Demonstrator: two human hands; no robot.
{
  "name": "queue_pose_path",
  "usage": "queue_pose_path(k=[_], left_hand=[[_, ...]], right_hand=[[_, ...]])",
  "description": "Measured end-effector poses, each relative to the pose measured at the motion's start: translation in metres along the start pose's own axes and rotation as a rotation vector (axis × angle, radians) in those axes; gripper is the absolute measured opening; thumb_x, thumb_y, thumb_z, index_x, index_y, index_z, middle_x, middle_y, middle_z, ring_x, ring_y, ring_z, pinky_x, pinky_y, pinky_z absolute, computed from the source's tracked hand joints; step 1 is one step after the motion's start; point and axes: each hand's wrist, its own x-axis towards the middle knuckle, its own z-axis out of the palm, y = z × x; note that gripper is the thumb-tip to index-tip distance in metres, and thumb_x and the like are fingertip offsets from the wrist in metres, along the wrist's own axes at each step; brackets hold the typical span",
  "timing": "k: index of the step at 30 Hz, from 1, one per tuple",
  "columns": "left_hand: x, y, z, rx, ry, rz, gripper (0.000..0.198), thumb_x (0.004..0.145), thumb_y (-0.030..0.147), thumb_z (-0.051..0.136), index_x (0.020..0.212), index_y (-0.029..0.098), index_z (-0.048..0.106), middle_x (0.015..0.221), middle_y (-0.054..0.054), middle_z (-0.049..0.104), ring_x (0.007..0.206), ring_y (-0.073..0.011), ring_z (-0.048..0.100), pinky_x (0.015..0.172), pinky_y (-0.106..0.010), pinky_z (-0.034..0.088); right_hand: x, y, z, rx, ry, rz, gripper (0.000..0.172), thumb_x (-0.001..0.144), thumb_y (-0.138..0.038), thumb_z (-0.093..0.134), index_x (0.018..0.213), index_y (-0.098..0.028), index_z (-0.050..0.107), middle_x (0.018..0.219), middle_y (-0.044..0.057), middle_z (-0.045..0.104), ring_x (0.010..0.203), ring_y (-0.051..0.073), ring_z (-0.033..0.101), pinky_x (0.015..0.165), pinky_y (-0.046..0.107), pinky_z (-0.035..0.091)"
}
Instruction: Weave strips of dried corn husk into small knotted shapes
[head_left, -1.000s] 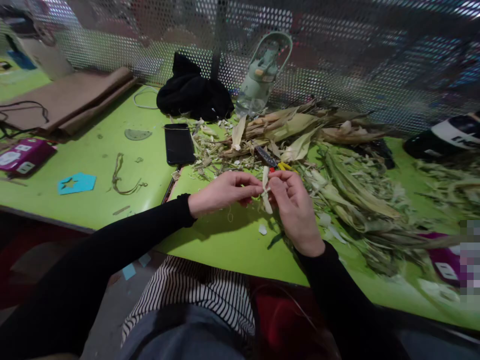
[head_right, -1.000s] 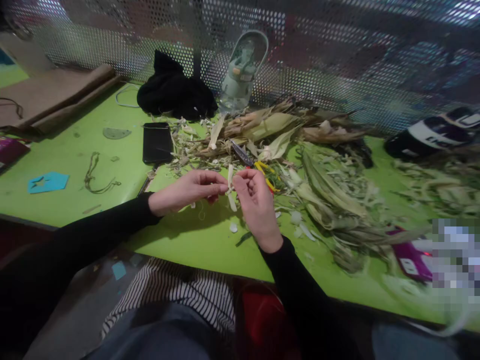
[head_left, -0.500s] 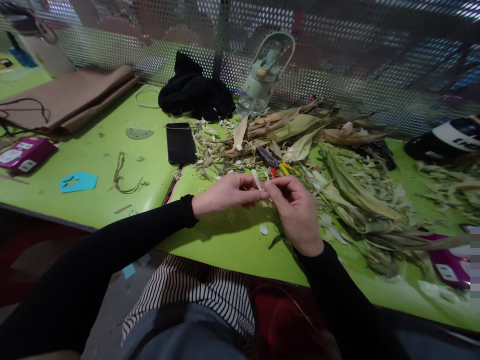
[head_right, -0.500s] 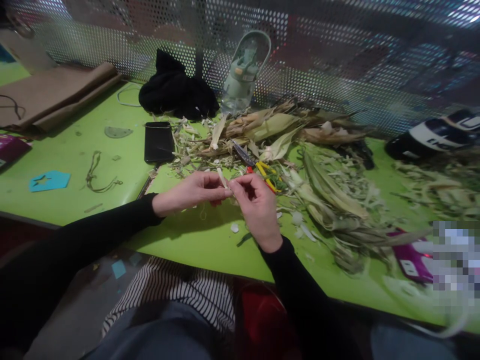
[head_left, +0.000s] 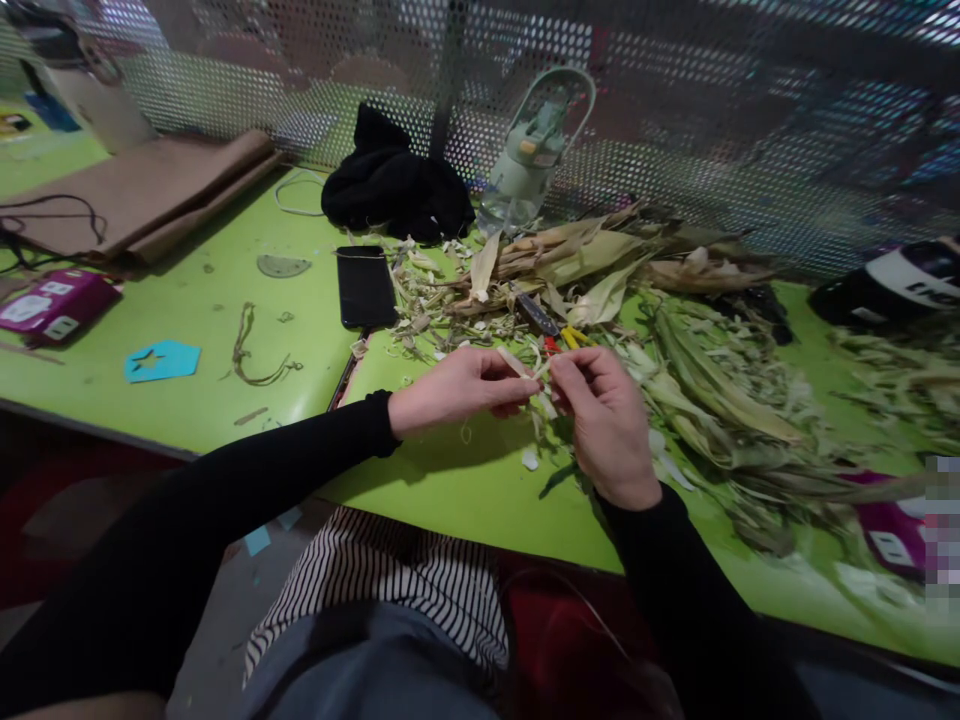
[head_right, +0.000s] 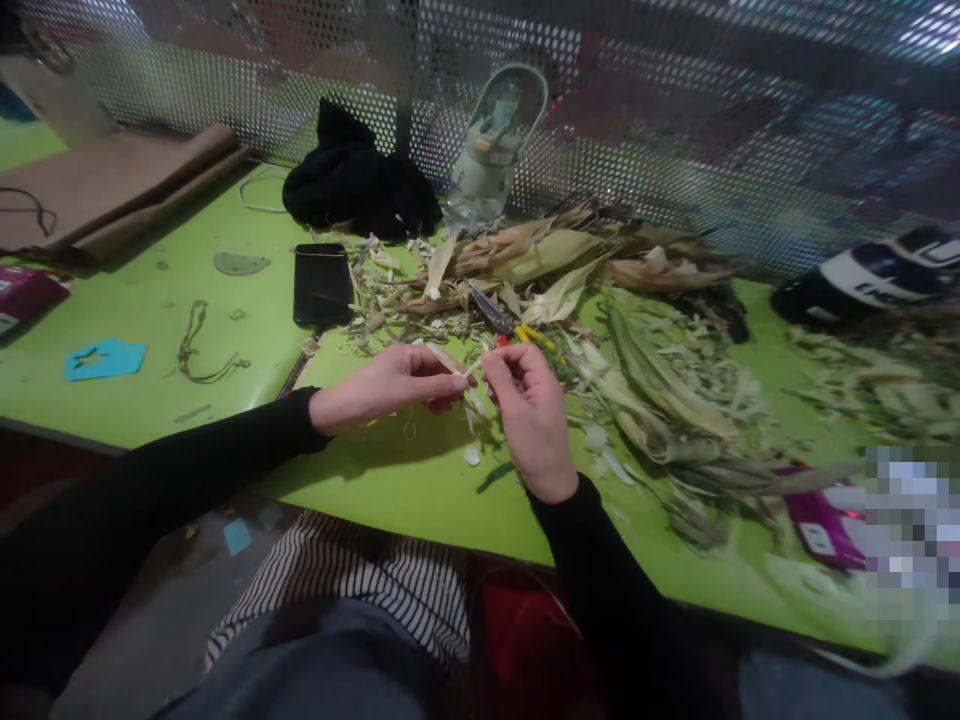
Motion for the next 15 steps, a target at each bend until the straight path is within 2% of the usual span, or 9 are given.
queue_pose_path(k=[3, 6, 11, 15], left_hand=[[0.002, 0.0, -0.001, -0.08, 0.028, 0.001, 0.015, 0.091, 0.022, 0.06, 0.087, 0.008, 0.065, 0.079, -0.001, 0.065, 0.069, -0.006, 0.059, 0.071, -0.024, 0.048], [0.003, 0.0, 0.0, -0.151, 0.052, 0.014, 0.009, 0.092, 0.012, 0.056, 0.097, 0.008, 0.063, 0.08, -0.001, 0.066, 0.071, -0.0056, 0.061, 0.073, -0.024, 0.048], [0.004, 0.002, 0.0, -0.134, 0.093, 0.08, 0.018, 0.088, 0.009, 0.061, 0.105, 0.011, 0.055, 0.073, 0.002, 0.065, 0.068, -0.0057, 0.062, 0.068, -0.021, 0.047], [0.002, 0.003, -0.001, -0.086, 0.095, 0.11, 0.02, 0.086, 0.008, 0.063, 0.101, 0.013, 0.051, 0.065, 0.005, 0.063, 0.059, -0.0044, 0.057, 0.062, -0.02, 0.044]], right_hand=[[0.0, -0.005, 0.001, -0.074, -0.052, 0.012, 0.029, 0.092, -0.052, 0.061, 0.091, -0.023, 0.063, 0.073, -0.002, 0.056, 0.06, 0.01, 0.048, 0.055, 0.025, 0.039], [-0.002, -0.01, 0.002, -0.129, -0.081, -0.023, 0.029, 0.09, -0.052, 0.063, 0.097, -0.023, 0.063, 0.08, -0.001, 0.062, 0.067, 0.012, 0.055, 0.061, 0.026, 0.045], [-0.003, -0.011, -0.001, -0.138, -0.128, 0.007, 0.028, 0.089, -0.046, 0.066, 0.107, -0.024, 0.067, 0.087, 0.001, 0.067, 0.076, 0.014, 0.06, 0.07, 0.028, 0.048], [-0.003, -0.013, -0.003, -0.084, -0.179, 0.058, 0.027, 0.088, -0.047, 0.067, 0.102, -0.024, 0.069, 0.082, -0.001, 0.064, 0.068, 0.012, 0.055, 0.063, 0.026, 0.046]])
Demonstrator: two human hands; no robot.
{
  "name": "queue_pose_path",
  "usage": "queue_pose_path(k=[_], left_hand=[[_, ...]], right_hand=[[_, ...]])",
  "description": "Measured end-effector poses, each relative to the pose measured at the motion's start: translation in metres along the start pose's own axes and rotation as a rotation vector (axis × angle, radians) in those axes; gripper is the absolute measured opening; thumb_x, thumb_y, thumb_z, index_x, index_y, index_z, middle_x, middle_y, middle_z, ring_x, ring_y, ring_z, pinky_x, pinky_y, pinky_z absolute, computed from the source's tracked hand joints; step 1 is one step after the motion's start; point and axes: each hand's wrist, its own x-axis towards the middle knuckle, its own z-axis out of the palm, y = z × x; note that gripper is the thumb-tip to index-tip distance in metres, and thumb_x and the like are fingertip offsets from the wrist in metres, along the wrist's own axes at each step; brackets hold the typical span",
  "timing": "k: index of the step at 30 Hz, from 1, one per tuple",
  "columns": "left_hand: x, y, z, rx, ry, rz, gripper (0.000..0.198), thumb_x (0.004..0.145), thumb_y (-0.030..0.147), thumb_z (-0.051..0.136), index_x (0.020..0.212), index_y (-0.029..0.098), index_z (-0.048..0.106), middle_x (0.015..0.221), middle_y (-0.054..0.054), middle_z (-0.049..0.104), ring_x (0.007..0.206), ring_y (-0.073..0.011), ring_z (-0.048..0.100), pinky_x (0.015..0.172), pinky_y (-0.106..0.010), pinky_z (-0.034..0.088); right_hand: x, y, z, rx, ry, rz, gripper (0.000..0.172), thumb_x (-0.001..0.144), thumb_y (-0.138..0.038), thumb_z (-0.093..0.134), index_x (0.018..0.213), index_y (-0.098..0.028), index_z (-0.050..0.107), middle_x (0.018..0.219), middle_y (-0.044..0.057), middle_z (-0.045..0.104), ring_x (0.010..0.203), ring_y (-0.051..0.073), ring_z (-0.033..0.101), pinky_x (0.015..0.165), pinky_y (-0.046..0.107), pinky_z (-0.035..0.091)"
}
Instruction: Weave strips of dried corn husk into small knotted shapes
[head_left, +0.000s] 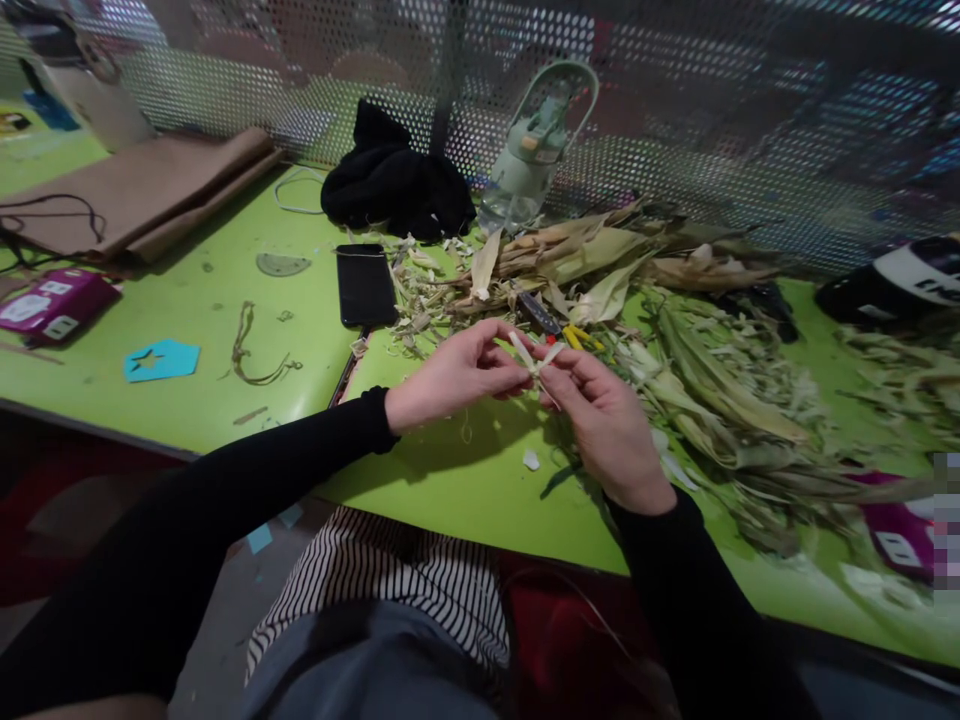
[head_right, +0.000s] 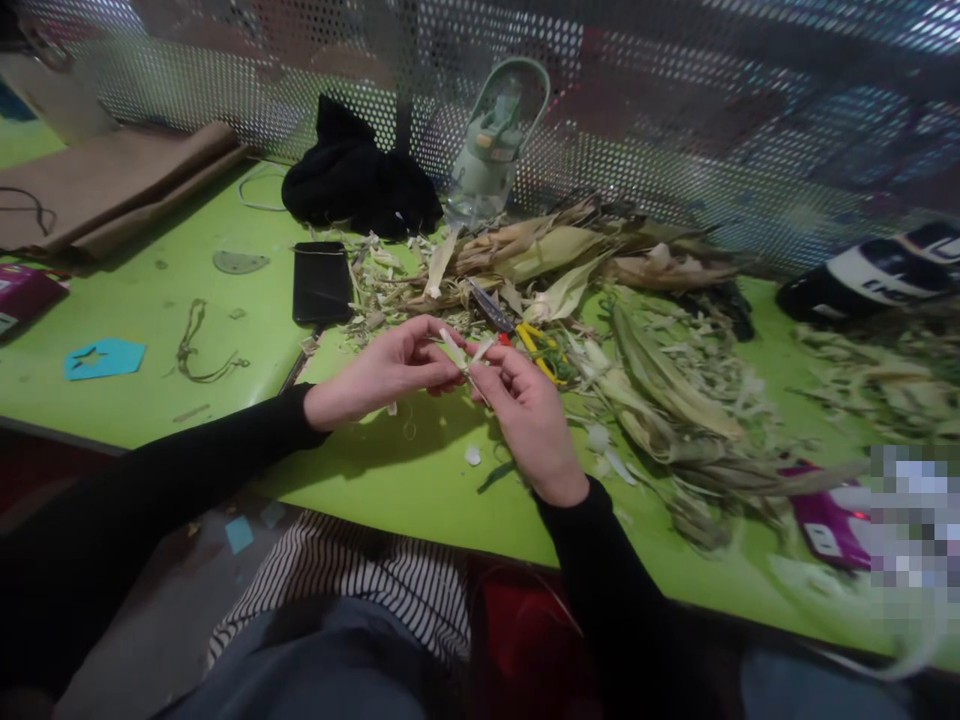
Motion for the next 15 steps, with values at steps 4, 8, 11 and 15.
queue_pose_path(k=[4, 8, 11, 15], left_hand=[[-0.0017, -0.0021, 0.0002, 0.013, -0.037, -0.019, 0.031, 0.083, 0.008, 0.066, 0.107, 0.014, 0.047, 0.063, 0.007, 0.062, 0.057, -0.0054, 0.056, 0.059, -0.021, 0.043], [-0.0015, -0.0011, -0.0002, 0.013, 0.004, -0.01, 0.032, 0.085, 0.011, 0.065, 0.111, 0.013, 0.047, 0.067, 0.005, 0.063, 0.06, -0.0056, 0.056, 0.062, -0.021, 0.044], [-0.0006, 0.0009, -0.0023, 0.018, -0.001, -0.032, 0.031, 0.083, 0.014, 0.068, 0.11, 0.012, 0.053, 0.074, 0.003, 0.063, 0.067, -0.0061, 0.058, 0.069, -0.023, 0.047], [-0.0004, 0.0, -0.0043, 0.057, -0.085, -0.037, 0.03, 0.076, 0.027, 0.078, 0.095, 0.011, 0.061, 0.079, 0.002, 0.062, 0.066, -0.0053, 0.056, 0.067, -0.022, 0.047]], right_hand=[[-0.0003, -0.0031, 0.001, -0.02, -0.076, -0.005, 0.028, 0.088, -0.049, 0.066, 0.085, -0.021, 0.066, 0.073, -0.002, 0.059, 0.064, 0.01, 0.05, 0.059, 0.025, 0.041], [-0.0001, -0.0017, 0.0019, 0.063, -0.068, 0.001, 0.023, 0.089, -0.043, 0.067, 0.097, -0.022, 0.063, 0.077, -0.003, 0.06, 0.067, 0.011, 0.054, 0.061, 0.025, 0.043], [-0.0011, -0.0013, 0.0026, 0.126, -0.034, -0.017, 0.02, 0.089, -0.036, 0.067, 0.101, -0.023, 0.058, 0.076, -0.004, 0.059, 0.066, 0.011, 0.056, 0.06, 0.025, 0.045], [-0.0042, -0.0056, 0.0041, 0.092, -0.022, -0.068, 0.019, 0.088, -0.031, 0.066, 0.096, -0.024, 0.051, 0.08, -0.003, 0.058, 0.065, 0.011, 0.057, 0.06, 0.026, 0.048]])
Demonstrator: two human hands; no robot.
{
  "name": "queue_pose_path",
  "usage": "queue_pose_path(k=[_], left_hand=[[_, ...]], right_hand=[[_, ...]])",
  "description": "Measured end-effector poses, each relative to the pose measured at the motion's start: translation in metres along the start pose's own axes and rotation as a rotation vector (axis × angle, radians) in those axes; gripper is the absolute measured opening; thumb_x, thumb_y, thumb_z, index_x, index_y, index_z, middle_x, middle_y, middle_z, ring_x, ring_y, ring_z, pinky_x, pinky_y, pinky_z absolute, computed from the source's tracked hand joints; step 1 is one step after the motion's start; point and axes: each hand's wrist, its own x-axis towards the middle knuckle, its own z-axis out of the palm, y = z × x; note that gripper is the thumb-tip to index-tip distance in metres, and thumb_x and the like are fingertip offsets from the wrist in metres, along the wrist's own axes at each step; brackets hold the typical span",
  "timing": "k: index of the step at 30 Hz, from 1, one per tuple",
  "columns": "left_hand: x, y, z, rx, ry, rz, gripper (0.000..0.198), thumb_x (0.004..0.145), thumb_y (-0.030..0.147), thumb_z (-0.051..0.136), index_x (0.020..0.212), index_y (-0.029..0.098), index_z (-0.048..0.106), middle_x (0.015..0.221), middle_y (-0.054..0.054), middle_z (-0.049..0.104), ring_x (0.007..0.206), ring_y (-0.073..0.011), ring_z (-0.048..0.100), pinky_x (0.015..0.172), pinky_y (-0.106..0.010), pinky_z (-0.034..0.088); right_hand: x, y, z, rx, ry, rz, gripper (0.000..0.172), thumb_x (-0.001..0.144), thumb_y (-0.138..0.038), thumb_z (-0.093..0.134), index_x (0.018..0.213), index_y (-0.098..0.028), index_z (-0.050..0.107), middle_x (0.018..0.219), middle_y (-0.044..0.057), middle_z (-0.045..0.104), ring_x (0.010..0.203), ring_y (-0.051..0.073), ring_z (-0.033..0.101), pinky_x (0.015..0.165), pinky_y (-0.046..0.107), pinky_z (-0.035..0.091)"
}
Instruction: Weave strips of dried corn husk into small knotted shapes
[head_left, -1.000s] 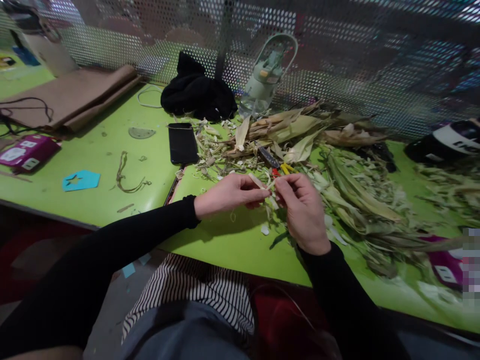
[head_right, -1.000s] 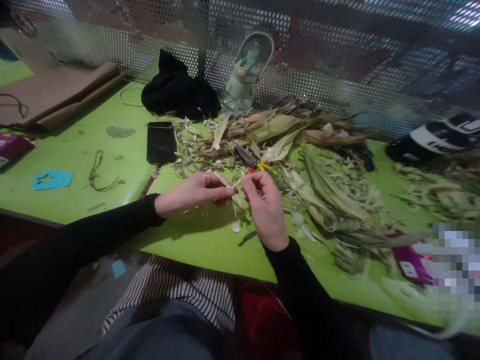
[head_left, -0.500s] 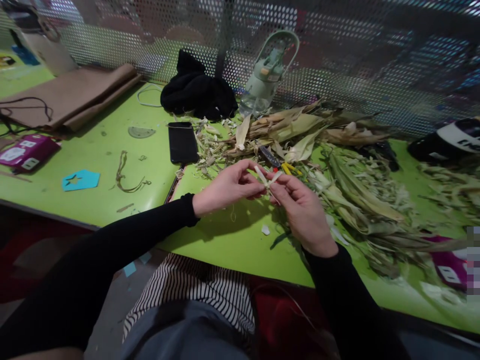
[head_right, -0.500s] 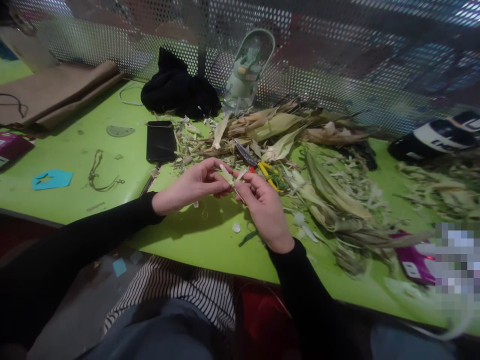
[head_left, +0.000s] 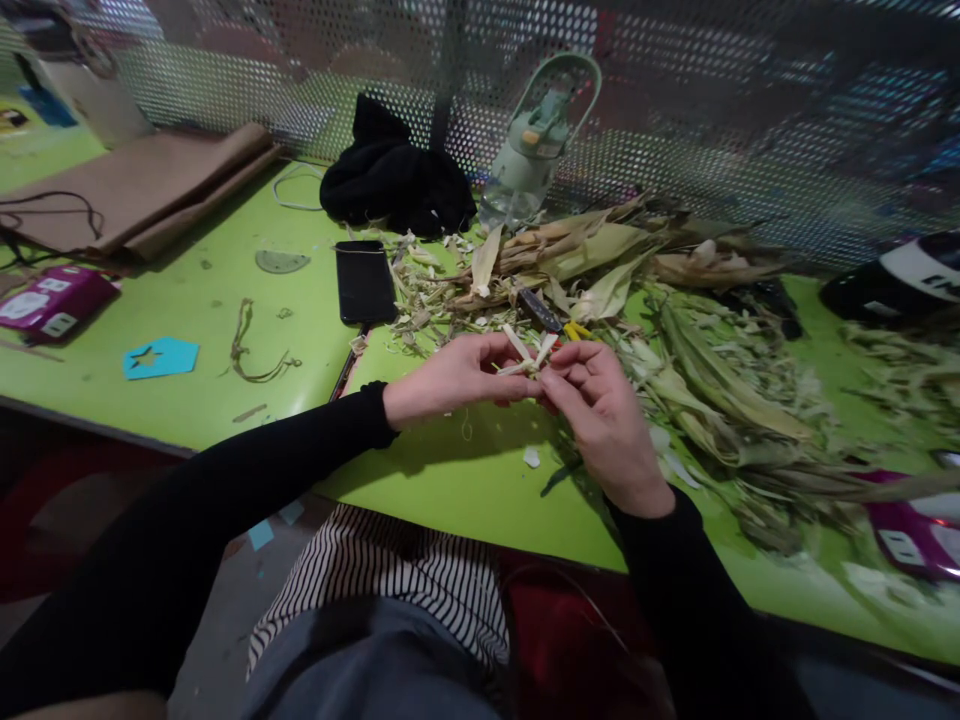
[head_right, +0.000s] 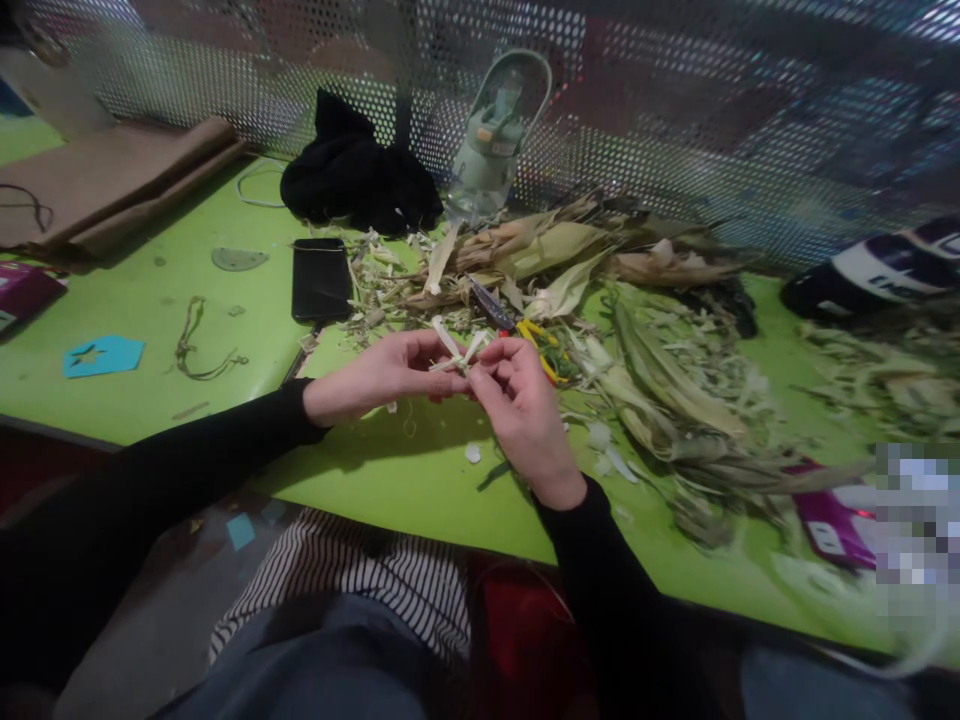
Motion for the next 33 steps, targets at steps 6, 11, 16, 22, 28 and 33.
queue_pose_path(k=[6, 11, 16, 22, 28, 33], left_hand=[[-0.002, 0.001, 0.002, 0.091, -0.013, 0.008, 0.03, 0.08, 0.035, 0.074, 0.091, 0.011, 0.059, 0.064, 0.004, 0.06, 0.056, -0.0058, 0.056, 0.056, -0.02, 0.045], [-0.005, 0.01, 0.001, 0.049, 0.021, 0.024, 0.018, 0.083, 0.024, 0.07, 0.088, 0.01, 0.06, 0.063, 0.003, 0.062, 0.054, -0.0051, 0.057, 0.058, -0.021, 0.048], [-0.005, 0.016, -0.004, 0.093, 0.047, 0.001, 0.02, 0.083, 0.023, 0.069, 0.095, 0.008, 0.063, 0.066, 0.001, 0.064, 0.057, -0.0061, 0.058, 0.061, -0.022, 0.049], [-0.005, 0.01, -0.002, 0.198, 0.048, 0.057, 0.022, 0.088, 0.025, 0.064, 0.102, 0.008, 0.065, 0.076, -0.002, 0.068, 0.066, -0.0067, 0.06, 0.066, -0.021, 0.049], [-0.003, 0.001, 0.004, 0.065, 0.013, 0.006, 0.021, 0.089, 0.016, 0.061, 0.106, 0.012, 0.051, 0.081, -0.003, 0.07, 0.075, -0.0084, 0.066, 0.07, -0.021, 0.05], [-0.002, 0.002, 0.0, 0.19, -0.01, -0.067, 0.018, 0.087, 0.022, 0.064, 0.098, 0.012, 0.053, 0.08, -0.002, 0.068, 0.069, -0.0077, 0.062, 0.066, -0.022, 0.048]], right_hand=[[-0.002, -0.005, -0.001, -0.057, -0.033, -0.026, 0.017, 0.089, -0.028, 0.064, 0.09, -0.024, 0.048, 0.07, -0.006, 0.053, 0.061, 0.01, 0.054, 0.059, 0.026, 0.047], [-0.002, -0.006, -0.008, 0.022, -0.017, -0.017, 0.021, 0.087, -0.032, 0.069, 0.088, -0.026, 0.049, 0.066, -0.006, 0.051, 0.058, 0.012, 0.054, 0.056, 0.028, 0.047], [-0.003, -0.008, -0.011, -0.008, -0.044, -0.009, 0.019, 0.087, -0.032, 0.069, 0.09, -0.026, 0.051, 0.065, -0.006, 0.054, 0.058, 0.012, 0.054, 0.057, 0.027, 0.045], [-0.001, -0.001, -0.003, -0.134, -0.065, 0.035, 0.024, 0.094, -0.046, 0.06, 0.097, -0.022, 0.057, 0.075, -0.002, 0.062, 0.068, 0.013, 0.059, 0.062, 0.027, 0.046], [0.0, 0.0, 0.0, -0.137, 0.08, -0.039, 0.023, 0.091, -0.046, 0.064, 0.089, -0.023, 0.059, 0.075, -0.002, 0.059, 0.065, 0.011, 0.056, 0.058, 0.025, 0.045], [0.0, 0.0, 0.0, -0.136, 0.048, -0.034, 0.023, 0.092, -0.044, 0.064, 0.084, -0.023, 0.06, 0.07, -0.003, 0.057, 0.062, 0.011, 0.054, 0.057, 0.025, 0.044]])
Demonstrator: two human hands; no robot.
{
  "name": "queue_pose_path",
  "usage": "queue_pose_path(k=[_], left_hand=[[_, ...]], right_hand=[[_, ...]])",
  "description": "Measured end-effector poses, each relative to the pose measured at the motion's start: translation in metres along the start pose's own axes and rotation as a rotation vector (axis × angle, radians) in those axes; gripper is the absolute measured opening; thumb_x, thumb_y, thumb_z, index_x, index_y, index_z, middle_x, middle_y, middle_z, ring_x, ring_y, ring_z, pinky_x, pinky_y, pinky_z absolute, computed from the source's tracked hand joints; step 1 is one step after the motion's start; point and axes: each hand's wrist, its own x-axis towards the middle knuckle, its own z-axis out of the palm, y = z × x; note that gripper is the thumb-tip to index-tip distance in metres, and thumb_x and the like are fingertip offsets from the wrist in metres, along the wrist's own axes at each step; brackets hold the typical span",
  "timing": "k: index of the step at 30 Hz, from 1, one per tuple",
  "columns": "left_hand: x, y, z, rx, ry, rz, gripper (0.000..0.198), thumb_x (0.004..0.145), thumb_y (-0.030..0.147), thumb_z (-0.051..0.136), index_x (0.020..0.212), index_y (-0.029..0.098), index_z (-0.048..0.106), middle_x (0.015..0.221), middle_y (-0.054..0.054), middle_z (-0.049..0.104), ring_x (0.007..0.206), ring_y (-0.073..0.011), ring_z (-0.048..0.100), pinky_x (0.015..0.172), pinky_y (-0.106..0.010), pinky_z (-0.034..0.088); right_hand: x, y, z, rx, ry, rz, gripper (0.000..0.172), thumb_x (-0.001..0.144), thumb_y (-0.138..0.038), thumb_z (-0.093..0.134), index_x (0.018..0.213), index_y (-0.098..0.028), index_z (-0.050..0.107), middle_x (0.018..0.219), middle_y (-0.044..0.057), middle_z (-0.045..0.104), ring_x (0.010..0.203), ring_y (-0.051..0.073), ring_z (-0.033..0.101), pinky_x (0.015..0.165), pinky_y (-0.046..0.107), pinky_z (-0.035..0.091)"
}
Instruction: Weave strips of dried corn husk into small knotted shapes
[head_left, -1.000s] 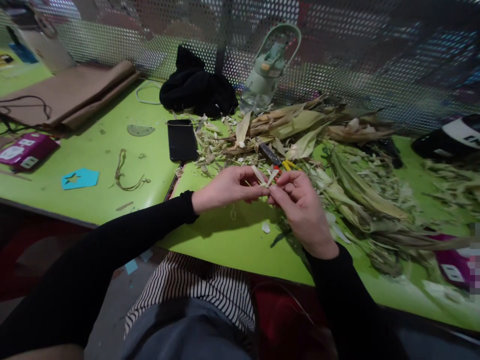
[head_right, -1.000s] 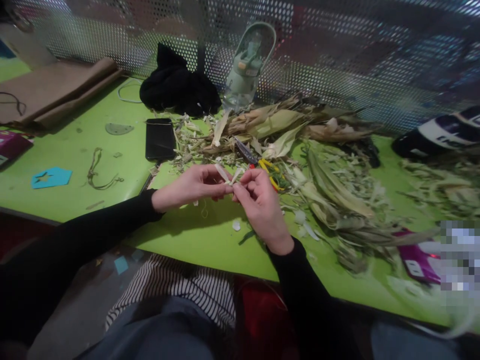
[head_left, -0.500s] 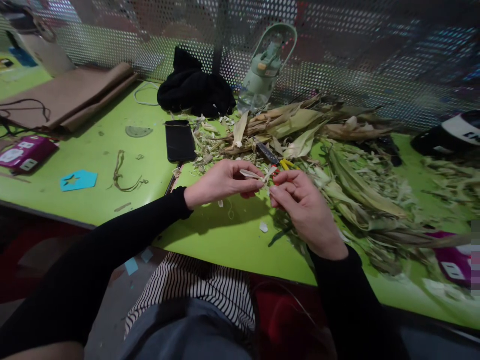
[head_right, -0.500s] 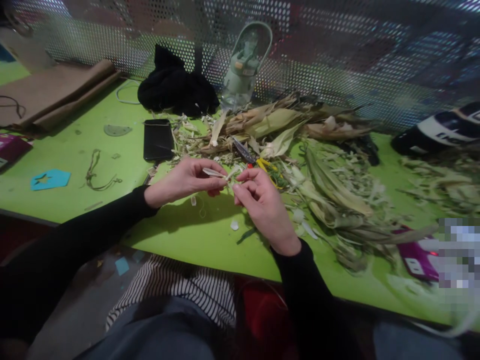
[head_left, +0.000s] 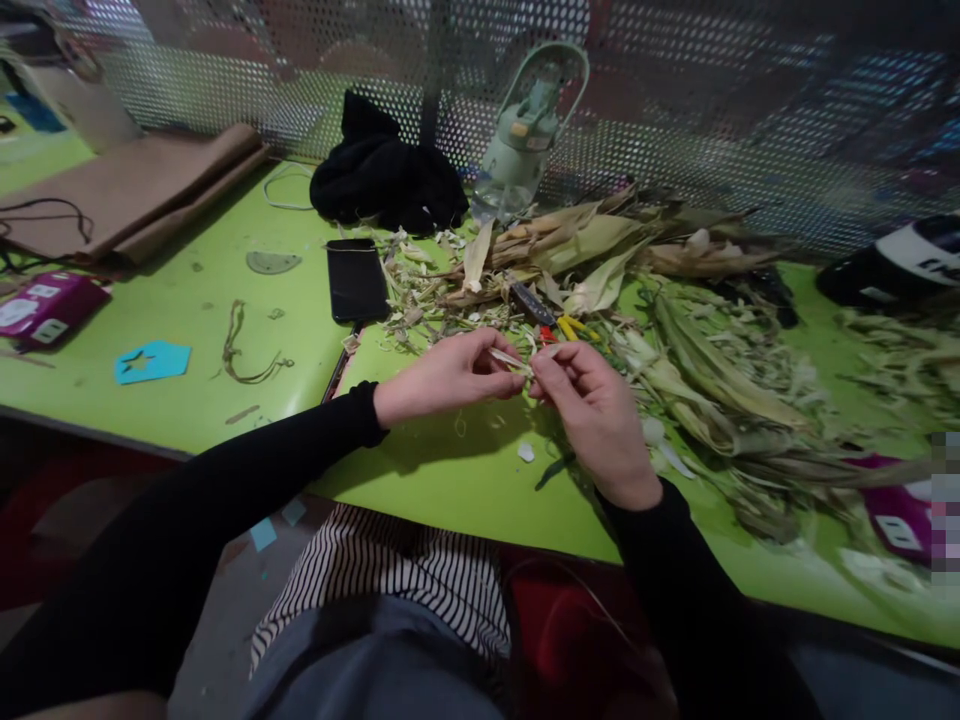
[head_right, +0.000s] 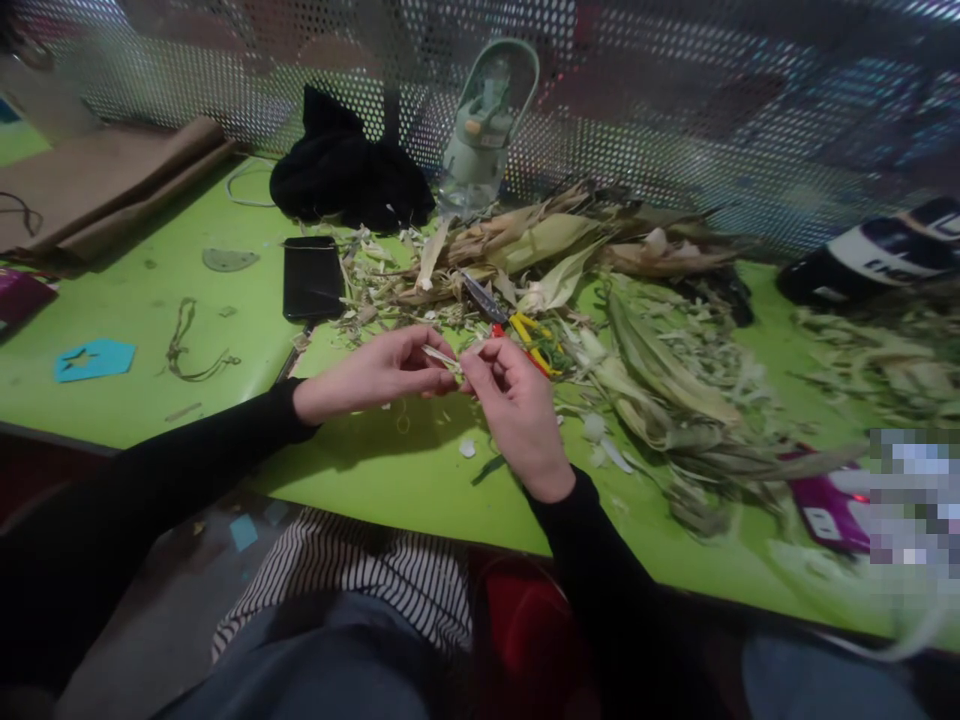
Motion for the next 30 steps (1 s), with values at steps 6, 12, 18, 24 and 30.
queue_pose_path(k=[6, 12, 18, 24, 30], left_hand=[[-0.003, 0.005, -0.002, 0.07, -0.151, -0.035, 0.028, 0.096, 0.038, 0.051, 0.083, 0.014, 0.054, 0.078, -0.003, 0.067, 0.068, -0.0082, 0.06, 0.066, -0.023, 0.049], [-0.005, 0.006, 0.004, 0.295, -0.026, 0.094, 0.032, 0.102, 0.034, 0.039, 0.076, 0.018, 0.048, 0.067, 0.004, 0.047, 0.06, -0.0084, 0.043, 0.062, -0.024, 0.036], [-0.005, 0.009, 0.001, 0.354, -0.002, 0.157, 0.03, 0.102, 0.033, 0.04, 0.078, 0.017, 0.051, 0.071, 0.003, 0.049, 0.066, -0.0101, 0.045, 0.068, -0.025, 0.037], [-0.002, 0.004, 0.001, 0.056, -0.001, 0.037, 0.021, 0.098, 0.034, 0.05, 0.091, 0.014, 0.054, 0.085, -0.001, 0.062, 0.071, -0.0079, 0.057, 0.067, -0.022, 0.046], [0.002, -0.007, 0.005, -0.154, -0.052, -0.02, 0.014, 0.089, 0.017, 0.063, 0.097, 0.013, 0.052, 0.068, 0.004, 0.06, 0.058, -0.0052, 0.056, 0.057, -0.019, 0.043]], right_hand=[[0.0, 0.005, 0.0, -0.024, -0.042, -0.026, 0.024, 0.092, -0.047, 0.063, 0.086, -0.023, 0.06, 0.069, -0.003, 0.053, 0.061, 0.011, 0.048, 0.056, 0.026, 0.04], [-0.005, 0.001, 0.002, -0.005, 0.027, -0.03, 0.021, 0.094, -0.043, 0.061, 0.086, -0.024, 0.059, 0.069, -0.003, 0.048, 0.058, 0.011, 0.04, 0.053, 0.027, 0.033], [-0.006, 0.004, 0.002, 0.057, 0.105, -0.039, 0.017, 0.093, -0.039, 0.063, 0.086, -0.024, 0.06, 0.068, -0.004, 0.046, 0.059, 0.011, 0.039, 0.054, 0.026, 0.033], [-0.001, 0.013, 0.002, 0.13, 0.064, 0.025, 0.02, 0.093, -0.041, 0.063, 0.086, -0.023, 0.059, 0.068, -0.005, 0.046, 0.057, 0.01, 0.039, 0.052, 0.025, 0.033], [-0.003, 0.006, 0.005, 0.079, -0.002, 0.04, 0.02, 0.093, -0.041, 0.063, 0.085, -0.023, 0.058, 0.061, -0.006, 0.045, 0.054, 0.009, 0.039, 0.05, 0.024, 0.032]])
